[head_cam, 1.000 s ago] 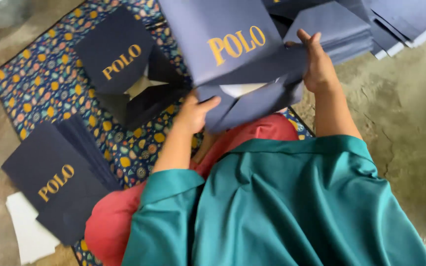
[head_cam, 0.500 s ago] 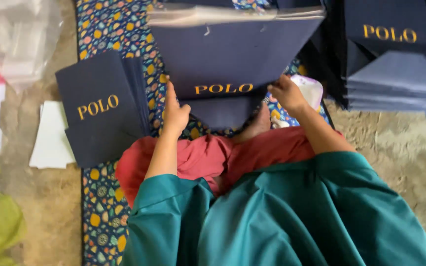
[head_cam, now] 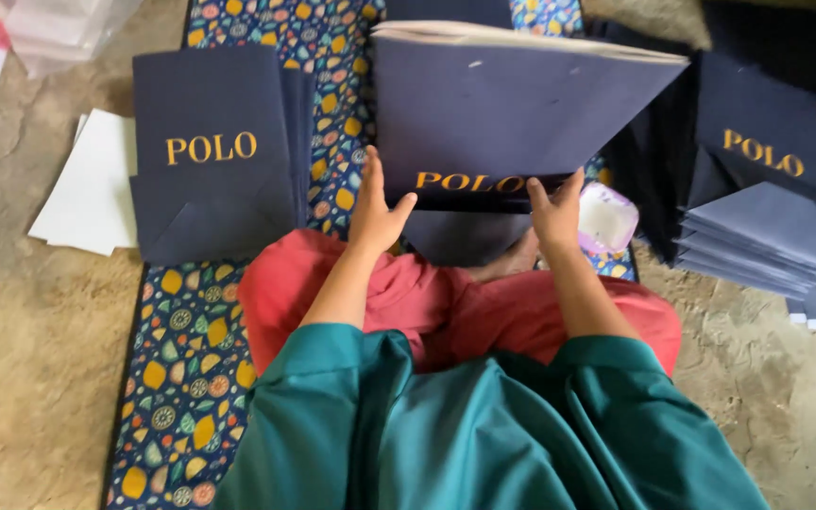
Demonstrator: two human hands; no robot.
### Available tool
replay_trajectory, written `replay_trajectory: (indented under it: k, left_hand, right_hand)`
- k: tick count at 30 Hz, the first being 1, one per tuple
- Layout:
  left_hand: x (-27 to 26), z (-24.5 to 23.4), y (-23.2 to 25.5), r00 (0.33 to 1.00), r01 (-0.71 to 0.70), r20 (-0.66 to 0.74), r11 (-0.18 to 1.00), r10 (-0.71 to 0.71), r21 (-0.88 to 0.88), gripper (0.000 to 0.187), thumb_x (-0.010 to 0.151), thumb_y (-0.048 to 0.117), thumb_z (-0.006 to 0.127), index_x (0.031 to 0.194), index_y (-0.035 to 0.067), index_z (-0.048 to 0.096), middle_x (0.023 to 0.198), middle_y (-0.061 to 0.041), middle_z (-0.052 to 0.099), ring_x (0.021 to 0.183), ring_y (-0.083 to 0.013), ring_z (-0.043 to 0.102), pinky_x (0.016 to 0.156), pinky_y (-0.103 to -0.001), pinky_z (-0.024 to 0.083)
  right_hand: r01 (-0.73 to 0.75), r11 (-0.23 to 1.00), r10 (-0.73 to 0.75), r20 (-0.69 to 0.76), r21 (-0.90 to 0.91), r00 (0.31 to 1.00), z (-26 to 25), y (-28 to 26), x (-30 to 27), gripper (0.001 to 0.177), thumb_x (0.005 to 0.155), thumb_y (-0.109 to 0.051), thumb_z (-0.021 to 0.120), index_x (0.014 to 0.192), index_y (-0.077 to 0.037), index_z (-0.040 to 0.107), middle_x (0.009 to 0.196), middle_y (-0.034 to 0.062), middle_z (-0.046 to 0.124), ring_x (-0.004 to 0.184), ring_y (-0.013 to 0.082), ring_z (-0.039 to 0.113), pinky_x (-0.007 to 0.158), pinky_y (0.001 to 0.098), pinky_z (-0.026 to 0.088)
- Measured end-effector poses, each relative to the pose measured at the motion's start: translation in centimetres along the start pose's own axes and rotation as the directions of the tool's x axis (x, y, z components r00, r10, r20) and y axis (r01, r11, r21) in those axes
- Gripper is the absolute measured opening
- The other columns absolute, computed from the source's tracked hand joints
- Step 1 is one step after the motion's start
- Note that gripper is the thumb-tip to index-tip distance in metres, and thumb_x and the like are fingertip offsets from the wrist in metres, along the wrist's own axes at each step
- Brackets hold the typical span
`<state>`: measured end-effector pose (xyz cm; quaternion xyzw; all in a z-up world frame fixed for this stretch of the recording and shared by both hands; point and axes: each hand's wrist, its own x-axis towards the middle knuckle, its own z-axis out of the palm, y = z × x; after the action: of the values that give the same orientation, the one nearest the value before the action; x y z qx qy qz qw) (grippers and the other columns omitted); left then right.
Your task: Folding and assembling paper shopping bags from a flat-packed state.
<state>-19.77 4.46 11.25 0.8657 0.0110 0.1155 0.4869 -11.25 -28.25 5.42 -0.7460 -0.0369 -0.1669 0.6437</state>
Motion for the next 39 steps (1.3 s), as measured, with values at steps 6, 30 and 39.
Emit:
replay_trajectory:
  k: [6, 30, 39]
  left_hand:
    - [1.1, 3.2, -4.1, 0.997, -0.072, -0.033, 0.997, 0.072, 0.024, 0.102, 0.095, 0.022, 0.074, 0.168, 0.009, 0.004, 0.17, -0.027, 0.018, 0.156, -0.0441, 0.026, 0.123, -0.062, 0.025]
    - [3.0, 3.9, -3.1, 0.912, 0.408, 0.015, 0.912, -0.409, 0.047, 0.084, 0.086, 0.056, 0.069, 0.15, 0.008, 0.044, 0.138, -0.02, 0.058, 0.13, -0.0349, 0.055, 0.107, -0.044, 0.047]
    - [3.9, 5.0, -5.7, 0.943, 0.333, -0.073, 0.918, -0.325, 0.217, 0.065, 0.094, 0.071, 0.059, 0.124, 0.013, 0.066, 0.112, -0.014, 0.068, 0.112, -0.0377, 0.068, 0.091, -0.051, 0.057]
  right_hand:
    - [-0.013, 1.0, 0.014, 0.056, -0.011, 0.998, -0.7, 2.9, -1.1, 0.104, 0.093, 0.002, 0.083, 0.165, -0.014, 0.009, 0.166, 0.0261, 0.027, 0.15, 0.049, 0.029, 0.123, 0.0598, 0.032]
    - [0.619, 0.448, -0.591, 0.305, -0.646, 0.746, 1.7, -6.4, -2.9, 0.069, 0.07, -0.044, 0.104, 0.116, -0.006, 0.069, 0.119, 0.0168, 0.066, 0.115, 0.0388, 0.062, 0.086, 0.0503, 0.048]
    - [0.719, 0.207, -0.51, 0.554, -0.663, 0.658, 3.7, -2.1, -3.4, 0.084, 0.071, -0.05, 0.089, 0.145, -0.021, 0.061, 0.129, 0.0132, 0.06, 0.106, 0.0342, 0.058, 0.092, 0.0486, 0.041]
